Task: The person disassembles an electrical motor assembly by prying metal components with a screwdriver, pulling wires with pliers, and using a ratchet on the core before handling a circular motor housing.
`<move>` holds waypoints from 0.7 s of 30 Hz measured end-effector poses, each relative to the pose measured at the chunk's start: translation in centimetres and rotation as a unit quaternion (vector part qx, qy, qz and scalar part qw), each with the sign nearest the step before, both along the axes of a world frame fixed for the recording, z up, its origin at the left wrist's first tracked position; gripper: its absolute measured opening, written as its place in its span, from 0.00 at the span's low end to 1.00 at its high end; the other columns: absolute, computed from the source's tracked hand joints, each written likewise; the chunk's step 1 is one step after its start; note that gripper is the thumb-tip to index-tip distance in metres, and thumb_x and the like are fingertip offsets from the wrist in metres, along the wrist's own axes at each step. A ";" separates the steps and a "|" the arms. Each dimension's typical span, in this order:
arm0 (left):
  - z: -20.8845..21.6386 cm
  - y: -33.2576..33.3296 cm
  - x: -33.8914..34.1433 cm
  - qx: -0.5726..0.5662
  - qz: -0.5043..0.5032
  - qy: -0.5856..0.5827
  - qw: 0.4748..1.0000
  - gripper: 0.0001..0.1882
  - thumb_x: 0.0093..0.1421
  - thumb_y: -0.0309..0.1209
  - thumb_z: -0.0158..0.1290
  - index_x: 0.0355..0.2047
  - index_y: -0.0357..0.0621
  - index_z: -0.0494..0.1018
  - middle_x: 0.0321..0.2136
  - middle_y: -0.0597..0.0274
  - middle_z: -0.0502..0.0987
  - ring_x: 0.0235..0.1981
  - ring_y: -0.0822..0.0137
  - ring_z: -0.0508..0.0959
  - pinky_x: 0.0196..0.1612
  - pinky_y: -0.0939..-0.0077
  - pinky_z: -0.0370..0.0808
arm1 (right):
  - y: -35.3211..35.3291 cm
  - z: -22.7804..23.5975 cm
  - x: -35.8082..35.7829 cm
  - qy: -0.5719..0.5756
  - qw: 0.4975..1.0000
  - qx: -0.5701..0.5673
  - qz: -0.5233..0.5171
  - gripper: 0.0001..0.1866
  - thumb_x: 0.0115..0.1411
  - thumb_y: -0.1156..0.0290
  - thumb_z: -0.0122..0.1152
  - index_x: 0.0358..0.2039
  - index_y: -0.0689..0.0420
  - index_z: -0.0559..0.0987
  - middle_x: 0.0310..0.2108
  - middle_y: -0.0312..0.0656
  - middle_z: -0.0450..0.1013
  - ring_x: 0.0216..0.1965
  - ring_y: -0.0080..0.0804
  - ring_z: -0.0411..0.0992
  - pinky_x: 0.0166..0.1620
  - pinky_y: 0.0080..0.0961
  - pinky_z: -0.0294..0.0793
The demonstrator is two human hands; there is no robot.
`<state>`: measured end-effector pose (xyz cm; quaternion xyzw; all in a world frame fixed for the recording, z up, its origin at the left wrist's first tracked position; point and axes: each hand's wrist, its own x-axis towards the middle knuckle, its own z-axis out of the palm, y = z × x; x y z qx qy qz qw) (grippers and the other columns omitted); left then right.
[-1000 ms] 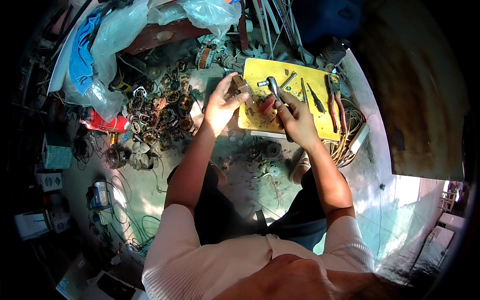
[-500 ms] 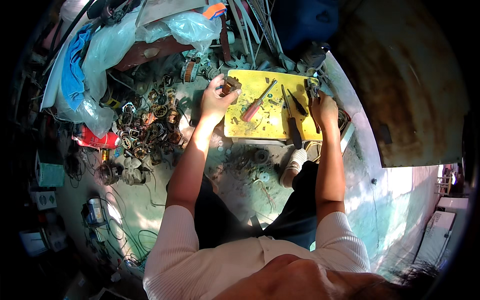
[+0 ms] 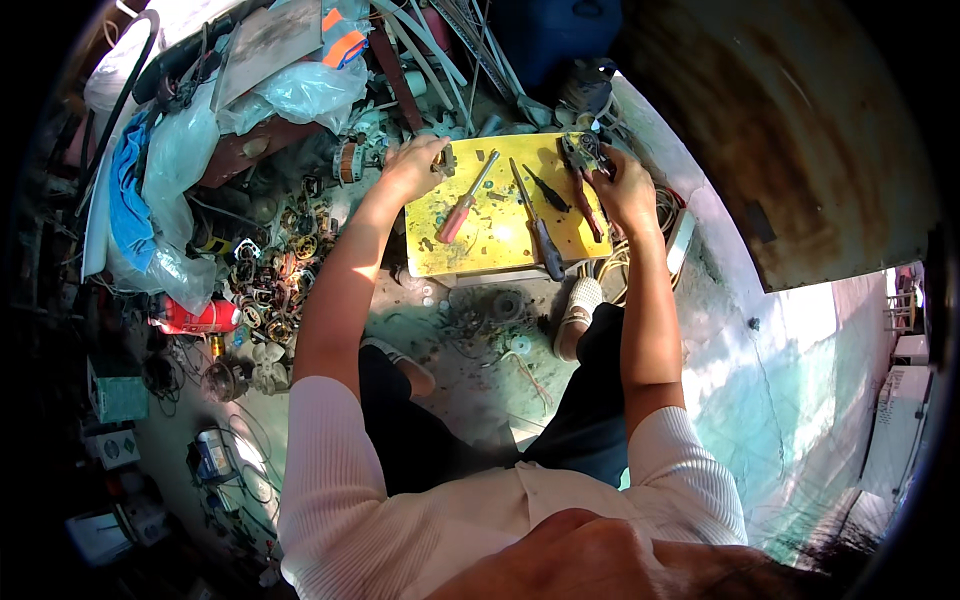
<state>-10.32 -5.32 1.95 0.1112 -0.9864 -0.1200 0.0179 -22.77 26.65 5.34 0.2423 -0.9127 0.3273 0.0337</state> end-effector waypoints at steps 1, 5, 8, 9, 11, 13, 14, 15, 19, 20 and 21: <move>0.3 0.4 0.9 0.019 0.006 -0.001 1.000 0.42 0.49 0.33 0.61 0.65 0.55 0.58 0.62 0.62 0.61 0.63 0.59 0.61 0.62 0.50 0.54 | -0.2 0.0 0.3 -0.015 1.000 0.002 0.010 0.24 0.52 0.66 0.58 0.52 0.55 0.76 0.45 0.54 0.74 0.48 0.50 0.73 0.52 0.37 0.70; 0.2 3.4 7.3 0.047 0.102 0.112 0.987 0.40 0.53 0.28 0.55 0.66 0.57 0.53 0.65 0.55 0.54 0.66 0.52 0.56 0.65 0.39 0.45 | -2.0 -1.4 1.4 0.008 0.996 0.050 0.072 0.25 0.54 0.66 0.59 0.54 0.55 0.74 0.47 0.54 0.74 0.48 0.49 0.73 0.52 0.37 0.70; -1.7 5.8 14.8 0.068 0.119 0.259 0.956 0.30 0.54 0.27 0.53 0.59 0.50 0.64 0.59 0.54 0.63 0.58 0.50 0.65 0.63 0.43 0.53 | -3.2 -2.9 2.3 0.051 0.992 0.073 0.091 0.25 0.54 0.69 0.57 0.54 0.54 0.74 0.50 0.51 0.73 0.50 0.49 0.72 0.52 0.38 0.70; -2.6 7.1 16.7 0.065 0.125 0.279 0.950 0.27 0.53 0.26 0.53 0.56 0.49 0.66 0.57 0.54 0.65 0.56 0.49 0.67 0.62 0.43 0.55 | -3.0 -3.6 2.0 0.060 0.992 0.079 0.079 0.24 0.54 0.68 0.58 0.54 0.53 0.74 0.50 0.51 0.73 0.51 0.48 0.71 0.52 0.38 0.70; -4.5 8.7 21.2 0.094 0.119 0.327 0.933 0.25 0.52 0.22 0.51 0.53 0.47 0.69 0.54 0.54 0.67 0.53 0.48 0.69 0.59 0.48 0.60 | -2.9 -4.7 1.4 0.079 0.989 0.107 0.068 0.23 0.55 0.66 0.59 0.53 0.52 0.75 0.49 0.50 0.73 0.50 0.48 0.72 0.52 0.38 0.71; -6.4 9.9 25.6 0.082 0.165 0.315 0.931 0.26 0.49 0.20 0.50 0.51 0.47 0.70 0.52 0.53 0.68 0.48 0.48 0.70 0.53 0.55 0.65 | -2.9 -5.7 1.8 0.096 0.986 0.124 0.057 0.22 0.56 0.65 0.59 0.52 0.51 0.75 0.48 0.50 0.74 0.50 0.47 0.72 0.51 0.38 0.71; -7.7 10.3 27.9 0.082 0.195 0.299 0.930 0.26 0.49 0.19 0.50 0.51 0.47 0.70 0.52 0.53 0.68 0.46 0.49 0.71 0.52 0.56 0.66 | -3.1 -6.0 2.3 0.105 0.985 0.126 0.051 0.21 0.57 0.64 0.59 0.52 0.51 0.76 0.47 0.49 0.74 0.49 0.47 0.72 0.51 0.39 0.71; -8.3 11.4 29.6 0.114 0.260 0.231 0.931 0.25 0.52 0.23 0.53 0.52 0.47 0.70 0.53 0.55 0.68 0.55 0.51 0.68 0.55 0.60 0.66 | -3.1 -6.0 2.8 0.103 0.985 0.131 0.042 0.20 0.58 0.63 0.58 0.52 0.50 0.76 0.46 0.49 0.75 0.47 0.46 0.73 0.50 0.39 0.72; -11.5 12.4 33.1 0.134 0.207 -0.103 0.964 0.24 0.59 0.40 0.52 0.55 0.50 0.68 0.54 0.56 0.69 0.55 0.52 0.70 0.55 0.58 0.67 | -2.6 -5.6 4.8 0.187 0.982 -0.013 0.013 0.15 0.60 0.64 0.58 0.45 0.55 0.79 0.43 0.48 0.76 0.43 0.48 0.74 0.47 0.37 0.73; -12.6 12.9 33.7 0.144 0.147 -0.211 0.956 0.25 0.59 0.43 0.52 0.56 0.50 0.68 0.54 0.56 0.70 0.55 0.52 0.70 0.56 0.58 0.67 | -2.0 -5.5 5.9 0.188 0.982 -0.027 0.021 0.15 0.60 0.64 0.58 0.45 0.55 0.79 0.43 0.48 0.76 0.43 0.47 0.75 0.47 0.36 0.73; -13.3 13.2 33.4 0.149 0.079 -0.313 0.935 0.26 0.59 0.45 0.52 0.56 0.50 0.68 0.54 0.56 0.70 0.55 0.52 0.70 0.56 0.58 0.67 | -1.5 -4.3 7.4 0.192 0.980 -0.041 0.026 0.15 0.60 0.64 0.58 0.45 0.56 0.79 0.42 0.48 0.76 0.43 0.46 0.75 0.47 0.35 0.73</move>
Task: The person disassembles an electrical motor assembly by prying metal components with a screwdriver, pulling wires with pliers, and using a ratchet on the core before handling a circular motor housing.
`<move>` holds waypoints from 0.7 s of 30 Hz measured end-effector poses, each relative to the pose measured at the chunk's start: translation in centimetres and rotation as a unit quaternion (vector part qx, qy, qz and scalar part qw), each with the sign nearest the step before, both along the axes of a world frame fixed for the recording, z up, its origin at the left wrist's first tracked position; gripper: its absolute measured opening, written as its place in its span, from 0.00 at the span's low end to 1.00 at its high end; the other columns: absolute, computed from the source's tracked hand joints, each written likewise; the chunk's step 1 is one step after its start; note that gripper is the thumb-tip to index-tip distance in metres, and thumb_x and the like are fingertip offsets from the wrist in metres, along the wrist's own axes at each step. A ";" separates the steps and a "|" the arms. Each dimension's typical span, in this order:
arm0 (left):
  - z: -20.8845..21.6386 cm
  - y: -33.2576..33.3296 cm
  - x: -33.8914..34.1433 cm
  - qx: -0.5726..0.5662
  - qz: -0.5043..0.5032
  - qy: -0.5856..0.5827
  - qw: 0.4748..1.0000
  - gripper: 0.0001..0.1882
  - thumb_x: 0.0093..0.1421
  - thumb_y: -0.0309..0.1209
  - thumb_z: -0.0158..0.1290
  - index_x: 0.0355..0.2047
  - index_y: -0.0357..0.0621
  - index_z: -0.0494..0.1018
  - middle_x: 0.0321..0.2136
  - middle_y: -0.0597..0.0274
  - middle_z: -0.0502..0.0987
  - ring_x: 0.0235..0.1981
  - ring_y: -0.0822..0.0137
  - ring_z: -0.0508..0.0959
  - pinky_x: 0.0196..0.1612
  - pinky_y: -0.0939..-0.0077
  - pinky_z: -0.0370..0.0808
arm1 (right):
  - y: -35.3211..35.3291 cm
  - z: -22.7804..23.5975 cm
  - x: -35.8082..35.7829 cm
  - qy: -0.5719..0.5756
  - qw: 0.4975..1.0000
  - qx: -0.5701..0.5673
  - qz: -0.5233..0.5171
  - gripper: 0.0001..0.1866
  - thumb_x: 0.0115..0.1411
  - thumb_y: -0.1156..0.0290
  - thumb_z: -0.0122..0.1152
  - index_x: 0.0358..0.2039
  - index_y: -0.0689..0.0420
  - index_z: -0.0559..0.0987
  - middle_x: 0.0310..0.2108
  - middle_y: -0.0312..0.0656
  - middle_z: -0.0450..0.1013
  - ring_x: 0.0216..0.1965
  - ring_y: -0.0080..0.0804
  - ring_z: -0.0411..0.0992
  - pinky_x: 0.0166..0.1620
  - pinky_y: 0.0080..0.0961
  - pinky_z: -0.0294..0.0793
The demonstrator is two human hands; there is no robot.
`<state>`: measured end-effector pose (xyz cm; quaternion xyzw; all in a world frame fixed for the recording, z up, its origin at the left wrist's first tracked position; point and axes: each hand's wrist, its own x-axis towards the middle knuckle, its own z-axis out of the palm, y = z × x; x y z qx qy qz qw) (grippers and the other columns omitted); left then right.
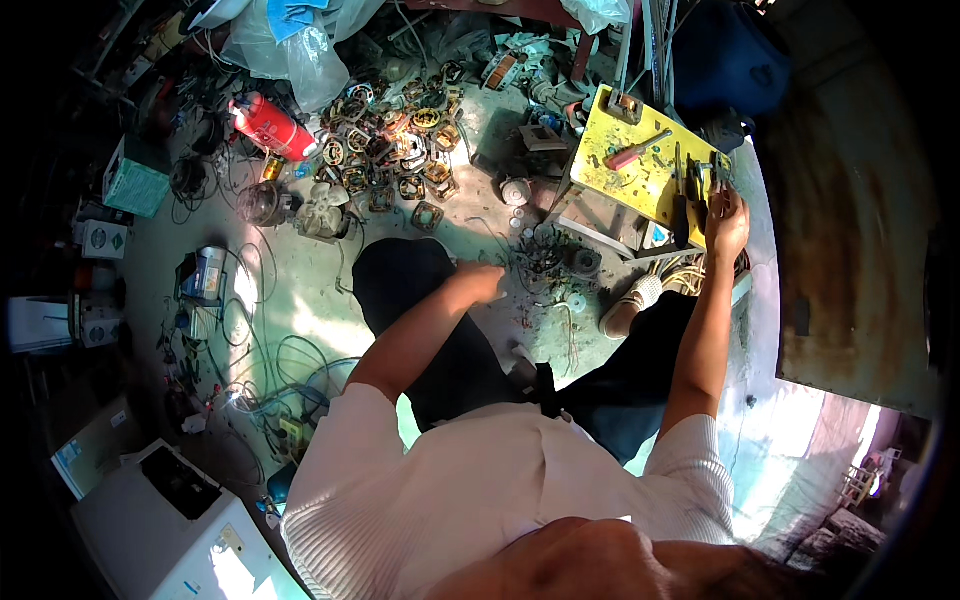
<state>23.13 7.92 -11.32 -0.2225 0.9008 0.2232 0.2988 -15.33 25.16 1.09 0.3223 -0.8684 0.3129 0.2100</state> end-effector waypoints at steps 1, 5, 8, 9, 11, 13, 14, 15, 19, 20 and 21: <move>-0.4 0.0 -0.1 0.029 -0.073 -0.092 0.993 0.28 0.59 0.48 0.52 0.57 0.51 0.67 0.54 0.56 0.71 0.56 0.53 0.70 0.56 0.59 0.67 | 0.1 0.8 1.3 0.003 1.000 -0.020 0.011 0.15 0.61 0.65 0.58 0.46 0.57 0.79 0.42 0.48 0.76 0.42 0.45 0.75 0.47 0.34 0.74; -2.1 -0.2 -0.5 0.064 -0.017 0.044 0.997 0.32 0.57 0.54 0.52 0.57 0.50 0.67 0.55 0.56 0.71 0.57 0.54 0.69 0.56 0.60 0.68 | 1.9 1.4 2.7 0.017 0.998 -0.051 0.015 0.15 0.61 0.73 0.56 0.49 0.57 0.78 0.42 0.48 0.75 0.41 0.40 0.76 0.45 0.31 0.75; -1.3 -1.8 -4.0 0.041 0.077 0.090 0.992 0.31 0.57 0.54 0.53 0.55 0.49 0.69 0.53 0.56 0.73 0.54 0.55 0.73 0.53 0.60 0.70 | 2.8 1.9 2.9 -0.010 0.994 -0.107 -0.003 0.18 0.59 0.79 0.54 0.50 0.57 0.77 0.41 0.46 0.74 0.39 0.34 0.76 0.43 0.28 0.75; -1.5 -2.6 -5.2 0.028 0.101 0.095 0.990 0.30 0.57 0.54 0.53 0.52 0.47 0.71 0.50 0.56 0.75 0.51 0.55 0.75 0.51 0.59 0.72 | 3.1 1.7 2.7 -0.013 0.992 -0.123 -0.010 0.18 0.59 0.79 0.54 0.51 0.57 0.77 0.41 0.45 0.74 0.39 0.33 0.76 0.43 0.27 0.75; -3.9 -4.7 -6.7 0.071 0.141 0.127 0.979 0.30 0.55 0.53 0.55 0.51 0.45 0.73 0.50 0.52 0.75 0.52 0.54 0.75 0.52 0.60 0.72 | 2.7 1.0 3.1 -0.016 0.991 -0.132 -0.029 0.19 0.59 0.80 0.53 0.52 0.56 0.76 0.40 0.43 0.74 0.38 0.30 0.75 0.43 0.26 0.74; -7.4 -6.4 -8.5 0.109 0.221 0.145 0.958 0.31 0.53 0.54 0.58 0.48 0.42 0.75 0.46 0.50 0.77 0.51 0.54 0.75 0.52 0.64 0.71 | 3.1 0.2 2.7 -0.043 0.992 -0.117 -0.037 0.19 0.59 0.79 0.53 0.52 0.55 0.76 0.41 0.43 0.74 0.39 0.30 0.75 0.43 0.25 0.74; -8.9 -6.9 -9.4 0.114 0.255 0.156 0.947 0.29 0.54 0.52 0.58 0.47 0.42 0.75 0.45 0.50 0.78 0.50 0.55 0.76 0.51 0.66 0.72 | 3.5 -0.1 2.1 -0.038 0.990 -0.132 -0.035 0.19 0.60 0.79 0.52 0.52 0.55 0.76 0.41 0.42 0.74 0.40 0.30 0.75 0.44 0.25 0.73; -11.3 -8.1 -9.9 0.135 0.292 0.143 0.936 0.30 0.53 0.52 0.57 0.46 0.40 0.75 0.46 0.48 0.77 0.50 0.54 0.76 0.51 0.65 0.72 | 3.7 -0.2 1.7 -0.035 0.988 -0.147 -0.030 0.19 0.61 0.78 0.52 0.52 0.55 0.76 0.41 0.42 0.73 0.40 0.29 0.74 0.44 0.24 0.73; -17.8 -11.3 -10.8 0.129 0.425 0.118 0.888 0.33 0.49 0.52 0.60 0.42 0.32 0.75 0.45 0.41 0.76 0.47 0.50 0.77 0.49 0.63 0.73 | 4.8 -0.7 0.5 -0.112 0.975 -0.191 -0.013 0.19 0.62 0.80 0.50 0.54 0.59 0.73 0.49 0.42 0.73 0.45 0.26 0.73 0.48 0.22 0.71; -17.8 -10.9 -12.1 0.128 0.458 0.104 0.873 0.34 0.48 0.52 0.61 0.42 0.31 0.74 0.45 0.40 0.76 0.46 0.50 0.78 0.49 0.63 0.73 | 5.8 -0.7 0.4 -0.119 0.974 -0.195 -0.015 0.19 0.63 0.79 0.50 0.55 0.61 0.72 0.51 0.42 0.72 0.47 0.26 0.71 0.51 0.23 0.69; -17.9 -10.8 -13.1 0.123 0.494 0.089 0.856 0.35 0.47 0.52 0.62 0.42 0.30 0.74 0.44 0.39 0.76 0.46 0.50 0.78 0.49 0.63 0.74 | 6.4 -0.5 0.5 -0.129 0.971 -0.199 -0.014 0.19 0.64 0.79 0.50 0.57 0.63 0.71 0.53 0.42 0.71 0.50 0.27 0.70 0.54 0.23 0.67</move>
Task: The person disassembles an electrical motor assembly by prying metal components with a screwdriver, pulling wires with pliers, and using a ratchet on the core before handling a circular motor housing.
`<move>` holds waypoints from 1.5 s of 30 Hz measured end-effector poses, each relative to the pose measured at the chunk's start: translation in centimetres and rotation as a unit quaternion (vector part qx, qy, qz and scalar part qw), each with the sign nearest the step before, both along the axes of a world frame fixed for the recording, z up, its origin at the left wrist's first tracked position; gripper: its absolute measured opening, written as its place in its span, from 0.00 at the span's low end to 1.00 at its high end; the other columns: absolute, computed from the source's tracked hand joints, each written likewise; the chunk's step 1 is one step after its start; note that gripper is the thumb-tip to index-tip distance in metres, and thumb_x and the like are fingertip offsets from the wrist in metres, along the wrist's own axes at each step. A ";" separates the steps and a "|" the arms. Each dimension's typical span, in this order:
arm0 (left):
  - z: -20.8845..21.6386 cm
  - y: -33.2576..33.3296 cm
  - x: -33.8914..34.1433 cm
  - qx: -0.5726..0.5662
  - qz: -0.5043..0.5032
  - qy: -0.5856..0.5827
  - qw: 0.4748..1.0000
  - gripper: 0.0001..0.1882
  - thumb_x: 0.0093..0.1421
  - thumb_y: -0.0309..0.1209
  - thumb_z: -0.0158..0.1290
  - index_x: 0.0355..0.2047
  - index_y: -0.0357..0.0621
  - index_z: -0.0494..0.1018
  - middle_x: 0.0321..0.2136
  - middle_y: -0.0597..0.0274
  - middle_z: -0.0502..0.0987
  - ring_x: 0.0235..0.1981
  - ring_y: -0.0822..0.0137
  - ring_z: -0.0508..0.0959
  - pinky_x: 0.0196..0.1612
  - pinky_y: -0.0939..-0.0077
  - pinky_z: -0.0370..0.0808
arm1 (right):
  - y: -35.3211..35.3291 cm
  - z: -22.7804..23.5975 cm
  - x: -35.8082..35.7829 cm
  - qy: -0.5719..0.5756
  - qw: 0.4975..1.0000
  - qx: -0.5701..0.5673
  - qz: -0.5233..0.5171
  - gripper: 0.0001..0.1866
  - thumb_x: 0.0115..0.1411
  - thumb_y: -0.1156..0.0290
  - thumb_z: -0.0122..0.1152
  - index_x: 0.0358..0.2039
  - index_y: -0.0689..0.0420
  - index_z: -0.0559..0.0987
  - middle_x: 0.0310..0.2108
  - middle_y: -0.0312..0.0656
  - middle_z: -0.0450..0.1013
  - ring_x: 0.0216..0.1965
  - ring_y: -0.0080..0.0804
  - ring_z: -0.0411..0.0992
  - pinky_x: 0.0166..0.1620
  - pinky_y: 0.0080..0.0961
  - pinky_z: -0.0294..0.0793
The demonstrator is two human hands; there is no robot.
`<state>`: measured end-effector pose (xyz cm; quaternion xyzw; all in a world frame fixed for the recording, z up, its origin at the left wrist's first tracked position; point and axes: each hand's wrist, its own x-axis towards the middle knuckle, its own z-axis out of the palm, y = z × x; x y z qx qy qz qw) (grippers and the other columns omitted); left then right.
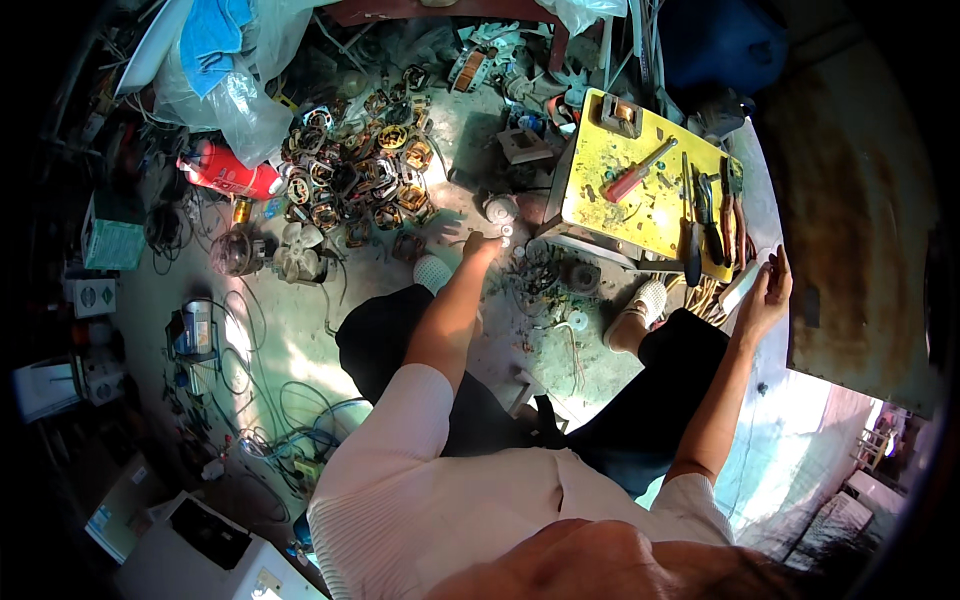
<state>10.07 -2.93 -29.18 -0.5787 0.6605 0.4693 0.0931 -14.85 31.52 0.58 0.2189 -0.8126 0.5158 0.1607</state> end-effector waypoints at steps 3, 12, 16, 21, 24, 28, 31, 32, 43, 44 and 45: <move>-4.6 -1.0 -0.2 -0.037 0.144 0.030 0.988 0.43 0.41 0.50 0.68 0.49 0.27 0.67 0.46 0.39 0.76 0.47 0.47 0.77 0.51 0.63 0.73 | -0.7 0.1 0.1 -0.003 1.000 -0.010 0.013 0.19 0.65 0.78 0.50 0.56 0.64 0.71 0.54 0.43 0.71 0.50 0.26 0.70 0.55 0.22 0.66; -12.5 -1.7 -8.0 -0.065 0.264 -0.009 0.962 0.59 0.27 0.59 0.72 0.58 0.41 0.63 0.51 0.48 0.73 0.50 0.53 0.76 0.52 0.60 0.75 | -0.5 1.2 0.0 -0.070 0.996 0.021 -0.052 0.18 0.67 0.76 0.49 0.57 0.64 0.70 0.55 0.42 0.69 0.52 0.27 0.68 0.56 0.24 0.65; -15.6 -1.8 -9.1 -0.114 0.345 -0.040 0.931 0.59 0.30 0.60 0.70 0.61 0.48 0.61 0.52 0.48 0.72 0.50 0.52 0.76 0.52 0.57 0.74 | -1.1 1.3 -0.2 -0.048 0.995 0.064 -0.058 0.19 0.67 0.70 0.51 0.58 0.61 0.71 0.51 0.39 0.72 0.46 0.22 0.68 0.52 0.21 0.66; -12.3 -0.6 -10.3 -0.167 0.346 0.047 0.922 0.46 0.36 0.39 0.71 0.57 0.43 0.65 0.49 0.50 0.73 0.46 0.58 0.76 0.48 0.65 0.76 | 0.1 0.5 0.0 -0.073 0.991 0.061 -0.095 0.19 0.66 0.70 0.52 0.57 0.60 0.72 0.50 0.41 0.71 0.50 0.25 0.67 0.53 0.22 0.65; -11.0 -2.3 -7.9 -0.204 0.349 0.177 0.897 0.44 0.36 0.33 0.73 0.55 0.39 0.67 0.49 0.50 0.73 0.44 0.59 0.77 0.46 0.69 0.78 | -0.3 1.2 -0.2 -0.073 0.994 0.041 -0.071 0.19 0.66 0.71 0.51 0.57 0.61 0.71 0.50 0.41 0.71 0.49 0.25 0.67 0.53 0.22 0.65; -14.9 -0.9 -3.0 -0.071 0.339 0.084 0.934 0.50 0.37 0.51 0.68 0.59 0.43 0.63 0.55 0.45 0.67 0.55 0.50 0.70 0.57 0.62 0.68 | -1.7 1.9 0.0 -0.068 0.996 0.019 -0.056 0.21 0.67 0.71 0.51 0.59 0.61 0.68 0.47 0.42 0.70 0.46 0.24 0.67 0.52 0.23 0.65; -15.3 0.2 0.9 0.020 0.289 0.047 0.956 0.51 0.39 0.58 0.64 0.60 0.45 0.62 0.57 0.47 0.65 0.56 0.49 0.68 0.58 0.61 0.67 | -2.7 1.6 -0.1 -0.080 0.996 -0.029 -0.016 0.24 0.66 0.71 0.53 0.62 0.60 0.64 0.45 0.41 0.71 0.42 0.22 0.67 0.48 0.20 0.67; -13.7 1.6 1.5 0.076 0.290 0.060 0.952 0.51 0.39 0.59 0.64 0.60 0.45 0.63 0.57 0.49 0.66 0.56 0.50 0.68 0.57 0.61 0.67 | -3.1 1.4 0.1 -0.070 0.997 -0.037 -0.005 0.26 0.66 0.71 0.54 0.63 0.60 0.62 0.44 0.41 0.71 0.40 0.21 0.67 0.46 0.18 0.67; 15.6 8.6 7.0 0.523 0.309 0.099 0.788 0.37 0.40 0.61 0.63 0.45 0.52 0.70 0.43 0.65 0.71 0.47 0.62 0.70 0.51 0.61 0.62 | -7.9 5.3 5.5 0.005 0.994 -0.080 0.075 0.37 0.67 0.62 0.52 0.68 0.59 0.46 0.63 0.54 0.53 0.55 0.38 0.68 0.57 0.31 0.67; 17.0 8.2 7.5 0.519 0.296 0.146 0.788 0.41 0.40 0.62 0.63 0.48 0.49 0.68 0.45 0.65 0.70 0.49 0.62 0.69 0.53 0.63 0.61 | -9.0 6.5 7.0 0.006 0.984 -0.122 0.131 0.39 0.67 0.59 0.51 0.69 0.58 0.42 0.65 0.55 0.48 0.58 0.43 0.66 0.59 0.34 0.66; 18.9 7.3 7.9 0.519 0.274 0.185 0.788 0.42 0.42 0.62 0.62 0.50 0.47 0.67 0.46 0.65 0.70 0.50 0.62 0.69 0.54 0.63 0.61 | -9.9 7.1 8.3 -0.002 0.969 -0.165 0.182 0.44 0.66 0.49 0.49 0.70 0.54 0.37 0.67 0.55 0.45 0.62 0.47 0.61 0.59 0.40 0.67</move>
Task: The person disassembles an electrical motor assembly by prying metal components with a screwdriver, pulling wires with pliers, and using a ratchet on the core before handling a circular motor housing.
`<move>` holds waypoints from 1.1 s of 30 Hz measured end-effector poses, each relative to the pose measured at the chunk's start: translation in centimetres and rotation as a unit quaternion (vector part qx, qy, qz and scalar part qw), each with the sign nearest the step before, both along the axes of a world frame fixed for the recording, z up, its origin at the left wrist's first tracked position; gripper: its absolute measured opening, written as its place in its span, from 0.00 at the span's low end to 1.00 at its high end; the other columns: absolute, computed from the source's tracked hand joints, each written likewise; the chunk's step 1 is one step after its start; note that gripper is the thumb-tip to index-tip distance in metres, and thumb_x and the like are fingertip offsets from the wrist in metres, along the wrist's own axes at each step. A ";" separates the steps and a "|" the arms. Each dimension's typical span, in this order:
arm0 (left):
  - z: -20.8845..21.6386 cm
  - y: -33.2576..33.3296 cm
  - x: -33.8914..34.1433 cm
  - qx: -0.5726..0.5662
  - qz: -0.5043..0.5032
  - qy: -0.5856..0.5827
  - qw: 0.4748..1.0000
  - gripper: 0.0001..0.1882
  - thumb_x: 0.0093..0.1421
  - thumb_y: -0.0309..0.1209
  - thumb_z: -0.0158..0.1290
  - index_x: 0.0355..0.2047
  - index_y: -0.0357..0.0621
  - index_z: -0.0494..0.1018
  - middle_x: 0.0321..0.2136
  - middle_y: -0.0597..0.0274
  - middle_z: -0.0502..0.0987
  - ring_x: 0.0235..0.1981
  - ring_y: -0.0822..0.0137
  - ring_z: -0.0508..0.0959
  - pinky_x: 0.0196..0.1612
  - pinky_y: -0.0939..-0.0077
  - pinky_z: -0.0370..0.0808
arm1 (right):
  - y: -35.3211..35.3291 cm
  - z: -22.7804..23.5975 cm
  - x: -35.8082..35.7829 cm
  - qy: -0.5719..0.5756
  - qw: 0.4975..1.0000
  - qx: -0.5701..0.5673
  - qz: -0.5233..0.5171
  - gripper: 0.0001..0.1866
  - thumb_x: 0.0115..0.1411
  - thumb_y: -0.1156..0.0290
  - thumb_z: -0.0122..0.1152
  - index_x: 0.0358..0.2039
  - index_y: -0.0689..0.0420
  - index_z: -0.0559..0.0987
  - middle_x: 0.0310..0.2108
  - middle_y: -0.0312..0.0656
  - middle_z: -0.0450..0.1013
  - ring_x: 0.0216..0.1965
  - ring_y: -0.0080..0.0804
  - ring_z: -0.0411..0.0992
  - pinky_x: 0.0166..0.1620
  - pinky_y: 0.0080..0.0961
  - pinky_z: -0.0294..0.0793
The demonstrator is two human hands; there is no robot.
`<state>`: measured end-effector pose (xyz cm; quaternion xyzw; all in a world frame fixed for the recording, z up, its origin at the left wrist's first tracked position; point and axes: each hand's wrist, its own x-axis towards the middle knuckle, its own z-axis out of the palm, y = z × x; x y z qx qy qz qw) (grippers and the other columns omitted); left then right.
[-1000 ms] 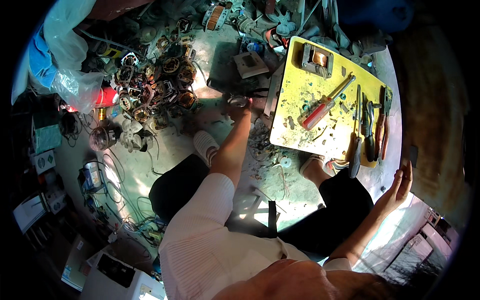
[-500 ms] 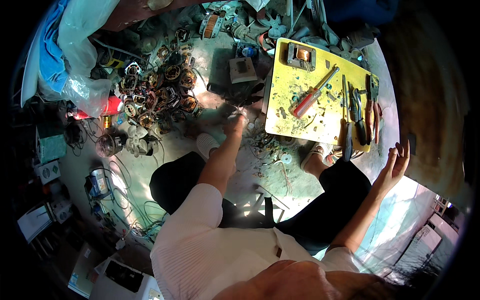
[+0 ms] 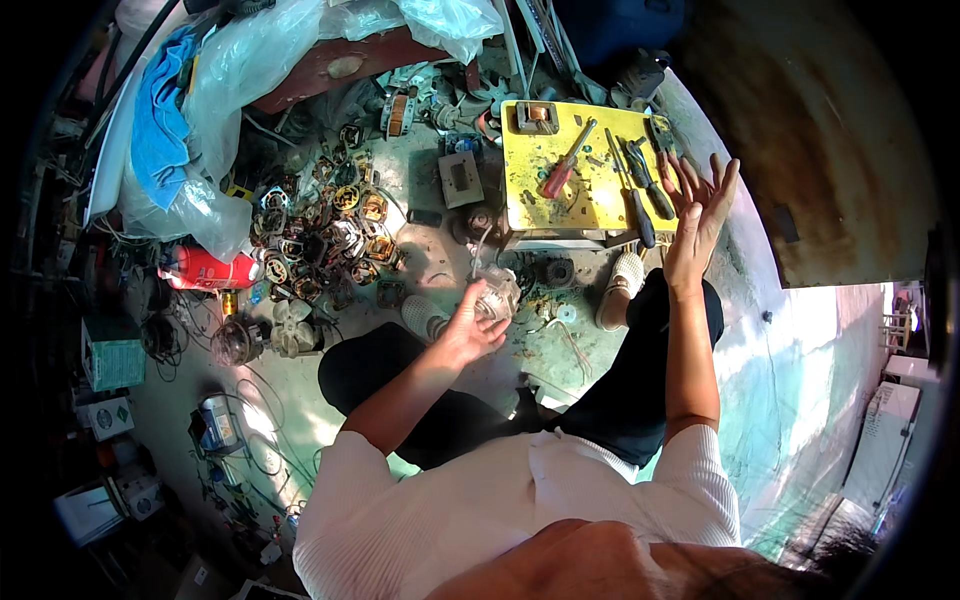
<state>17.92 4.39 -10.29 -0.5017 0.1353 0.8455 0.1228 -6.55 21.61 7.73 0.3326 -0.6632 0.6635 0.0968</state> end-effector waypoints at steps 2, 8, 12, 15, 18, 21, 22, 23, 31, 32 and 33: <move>3.3 -2.3 -0.2 -0.018 0.008 0.095 0.995 0.44 0.45 0.62 0.61 0.54 0.45 0.63 0.49 0.62 0.70 0.51 0.62 0.69 0.54 0.63 0.62 | -2.0 3.2 3.7 -0.031 0.994 -0.078 0.076 0.54 0.57 0.30 0.45 0.70 0.48 0.32 0.68 0.52 0.42 0.63 0.50 0.58 0.55 0.45 0.72; 7.1 -9.4 -2.4 -0.022 0.026 0.316 0.948 0.38 0.55 0.57 0.56 0.56 0.44 0.62 0.52 0.57 0.69 0.52 0.57 0.70 0.53 0.57 0.68 | -5.1 11.4 12.5 0.001 0.836 -0.374 0.402 0.52 0.53 0.25 0.41 0.67 0.28 0.27 0.68 0.59 0.19 0.68 0.57 0.44 0.43 0.35 0.81; 6.3 -9.9 -4.3 -0.005 0.031 0.359 0.933 0.40 0.54 0.59 0.55 0.58 0.45 0.62 0.53 0.56 0.69 0.52 0.55 0.69 0.56 0.56 0.66 | -4.1 13.9 14.4 -0.016 0.778 -0.414 0.472 0.51 0.54 0.27 0.42 0.67 0.31 0.28 0.68 0.59 0.22 0.67 0.55 0.47 0.42 0.34 0.81; 7.3 -9.9 -3.3 -0.038 0.047 0.377 0.924 0.41 0.54 0.60 0.53 0.60 0.48 0.60 0.55 0.56 0.68 0.54 0.54 0.68 0.58 0.55 0.63 | -4.1 13.9 15.5 -0.039 0.746 -0.433 0.504 0.51 0.55 0.28 0.42 0.68 0.33 0.29 0.68 0.58 0.24 0.66 0.54 0.48 0.41 0.33 0.81; 7.2 -9.9 -3.8 -0.034 0.047 0.411 0.910 0.38 0.57 0.60 0.50 0.60 0.51 0.61 0.56 0.57 0.67 0.54 0.56 0.67 0.58 0.58 0.62 | -3.5 14.4 16.1 -0.049 0.748 -0.434 0.500 0.50 0.56 0.29 0.43 0.68 0.36 0.30 0.68 0.58 0.26 0.65 0.53 0.50 0.40 0.32 0.80; 8.8 -8.9 -4.8 -0.061 0.067 0.386 0.918 0.38 0.56 0.59 0.51 0.59 0.49 0.61 0.54 0.57 0.69 0.51 0.56 0.69 0.56 0.59 0.64 | -3.1 14.1 16.5 -0.056 0.751 -0.431 0.498 0.50 0.57 0.30 0.43 0.68 0.38 0.32 0.68 0.57 0.28 0.64 0.52 0.52 0.39 0.32 0.80; 9.0 -9.3 -4.8 -0.069 0.075 0.366 0.925 0.38 0.56 0.58 0.51 0.59 0.48 0.62 0.53 0.57 0.69 0.51 0.56 0.70 0.56 0.59 0.64 | -3.5 13.7 16.6 -0.062 0.745 -0.433 0.503 0.50 0.57 0.31 0.43 0.68 0.39 0.32 0.67 0.57 0.29 0.64 0.52 0.53 0.39 0.31 0.80; 9.4 -9.7 -4.9 -0.074 0.082 0.350 0.930 0.37 0.56 0.58 0.52 0.58 0.48 0.62 0.53 0.57 0.69 0.51 0.56 0.70 0.55 0.59 0.65 | -3.7 13.7 16.9 -0.065 0.742 -0.434 0.506 0.50 0.57 0.31 0.43 0.68 0.39 0.32 0.67 0.57 0.29 0.63 0.51 0.53 0.39 0.31 0.80; 10.1 -9.1 -7.7 -0.111 0.062 0.373 0.919 0.40 0.55 0.57 0.55 0.59 0.43 0.61 0.55 0.57 0.67 0.52 0.59 0.70 0.56 0.62 0.65 | -3.8 13.7 18.4 -0.086 0.752 -0.421 0.499 0.49 0.59 0.34 0.45 0.68 0.45 0.35 0.67 0.56 0.35 0.60 0.49 0.58 0.36 0.29 0.79; 10.0 -9.1 -8.0 -0.109 0.066 0.375 0.918 0.40 0.55 0.57 0.55 0.59 0.44 0.61 0.55 0.57 0.67 0.52 0.59 0.70 0.57 0.62 0.64 | -3.7 13.6 18.5 -0.088 0.754 -0.420 0.498 0.48 0.59 0.35 0.45 0.68 0.46 0.35 0.67 0.56 0.36 0.60 0.48 0.59 0.36 0.28 0.79; 9.9 -9.2 -8.2 -0.108 0.070 0.376 0.918 0.40 0.55 0.57 0.55 0.59 0.44 0.61 0.55 0.56 0.67 0.53 0.59 0.70 0.57 0.62 0.64 | -3.7 13.5 18.7 -0.090 0.755 -0.421 0.495 0.48 0.60 0.35 0.45 0.68 0.47 0.36 0.67 0.56 0.36 0.60 0.48 0.59 0.36 0.28 0.79</move>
